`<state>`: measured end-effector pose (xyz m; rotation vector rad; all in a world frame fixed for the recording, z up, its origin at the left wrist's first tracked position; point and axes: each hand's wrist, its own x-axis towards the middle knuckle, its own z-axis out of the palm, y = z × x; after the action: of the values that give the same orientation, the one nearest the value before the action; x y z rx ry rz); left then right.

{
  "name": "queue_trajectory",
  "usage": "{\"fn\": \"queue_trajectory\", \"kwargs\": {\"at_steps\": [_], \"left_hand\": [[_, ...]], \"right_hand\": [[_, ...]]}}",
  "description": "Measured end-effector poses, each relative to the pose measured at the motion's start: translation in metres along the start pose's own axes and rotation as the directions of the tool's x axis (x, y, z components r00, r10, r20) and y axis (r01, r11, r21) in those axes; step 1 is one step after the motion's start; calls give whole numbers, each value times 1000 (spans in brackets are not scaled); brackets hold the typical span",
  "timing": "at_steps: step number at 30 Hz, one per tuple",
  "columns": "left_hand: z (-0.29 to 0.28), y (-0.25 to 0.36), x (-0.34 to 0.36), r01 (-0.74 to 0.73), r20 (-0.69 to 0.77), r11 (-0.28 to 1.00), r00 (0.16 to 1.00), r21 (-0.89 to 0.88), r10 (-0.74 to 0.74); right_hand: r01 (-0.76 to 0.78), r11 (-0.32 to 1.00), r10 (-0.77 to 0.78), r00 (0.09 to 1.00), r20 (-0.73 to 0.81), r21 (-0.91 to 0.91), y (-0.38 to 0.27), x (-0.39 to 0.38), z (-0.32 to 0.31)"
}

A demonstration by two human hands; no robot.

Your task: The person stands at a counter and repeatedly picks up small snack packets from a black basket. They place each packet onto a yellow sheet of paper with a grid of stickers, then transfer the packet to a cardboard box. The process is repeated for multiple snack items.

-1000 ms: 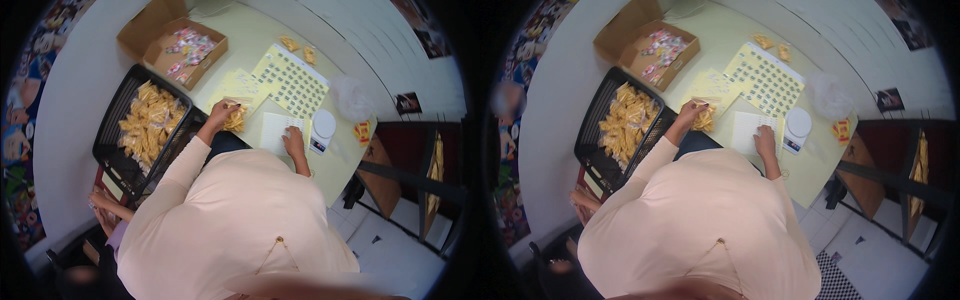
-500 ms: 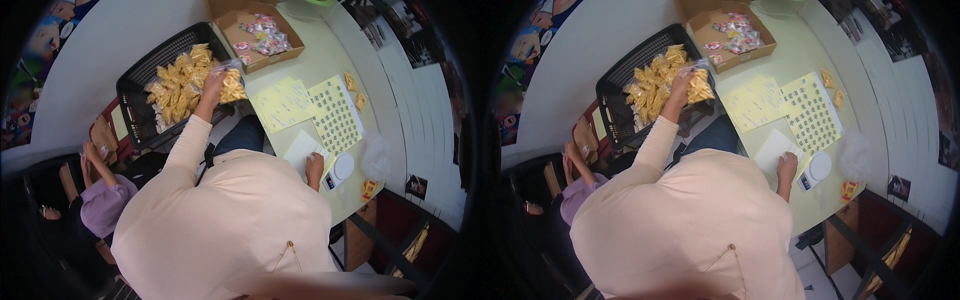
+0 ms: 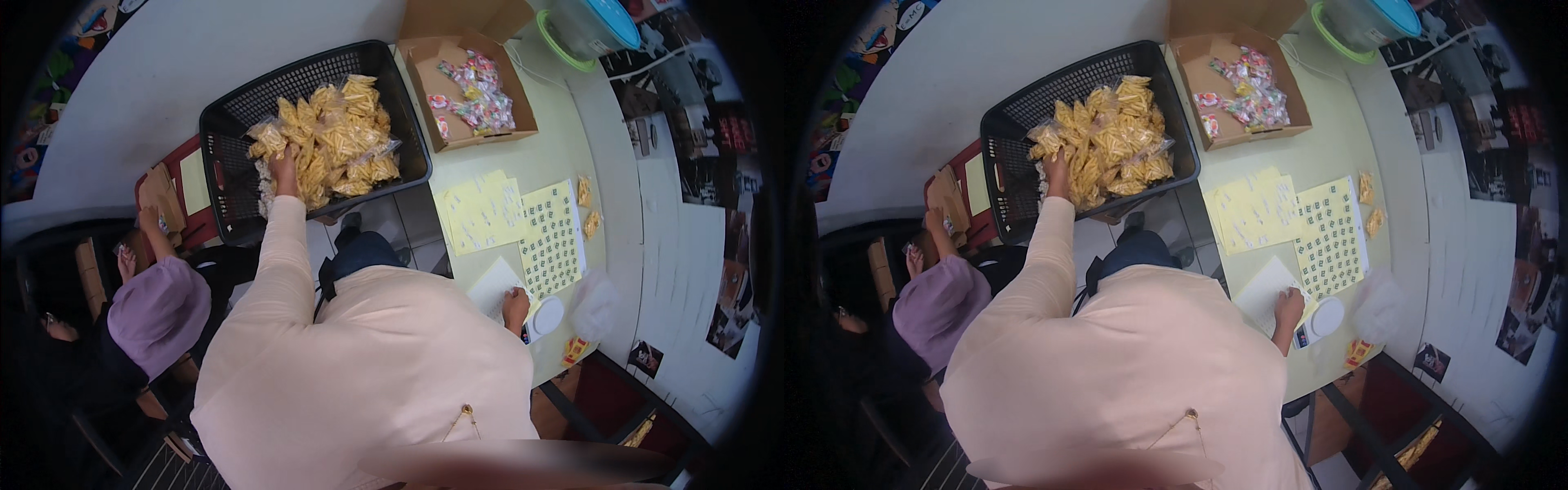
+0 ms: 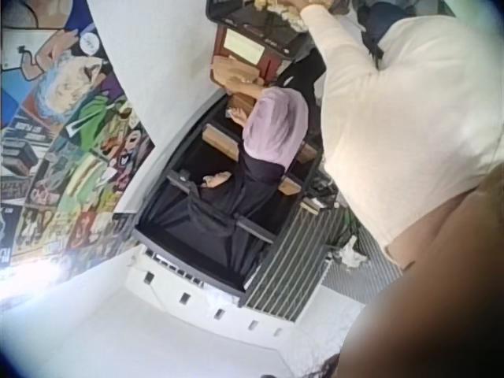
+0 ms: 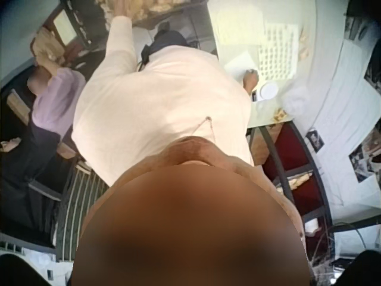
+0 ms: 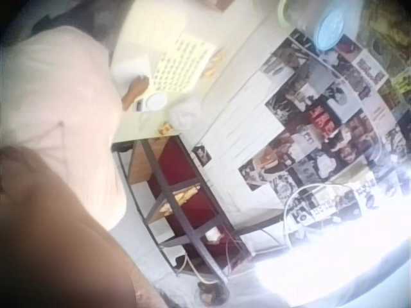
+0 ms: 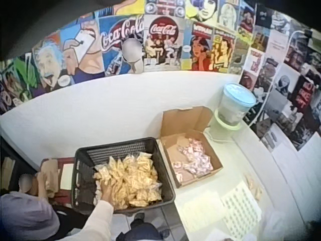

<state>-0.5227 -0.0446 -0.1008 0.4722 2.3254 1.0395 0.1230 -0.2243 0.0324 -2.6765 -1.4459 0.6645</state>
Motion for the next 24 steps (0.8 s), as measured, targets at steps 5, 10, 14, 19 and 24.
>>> {"fn": "queue_trajectory", "kwargs": {"at_steps": [5, 10, 14, 19, 24], "left_hand": [[-12, -55, -2, 363, 5, 931, 932, -42, -364], [-1, -48, 3, 520, -41, 824, 850, 225, -525], [34, -65, 34, 490, 60, 863, 864, 122, -499], [60, -29, 24, 433, 179, 897, 879, 88, -442], [67, 24, -10, 354, 297, 934, 898, -48, -325]], "right_hand": [[-57, 979, 57, 998, -5, -198, -9, -8, 11], [-1, 988, 2, 1000, 5, -154, 1, -13, 25], [3, 989, -1, 1000, 16, -145, 12, -11, 29], [-46, 988, 43, 999, -24, -145, 0, -26, 37], [-85, 979, 77, 996, -47, -185, -9, -15, 43]]}}
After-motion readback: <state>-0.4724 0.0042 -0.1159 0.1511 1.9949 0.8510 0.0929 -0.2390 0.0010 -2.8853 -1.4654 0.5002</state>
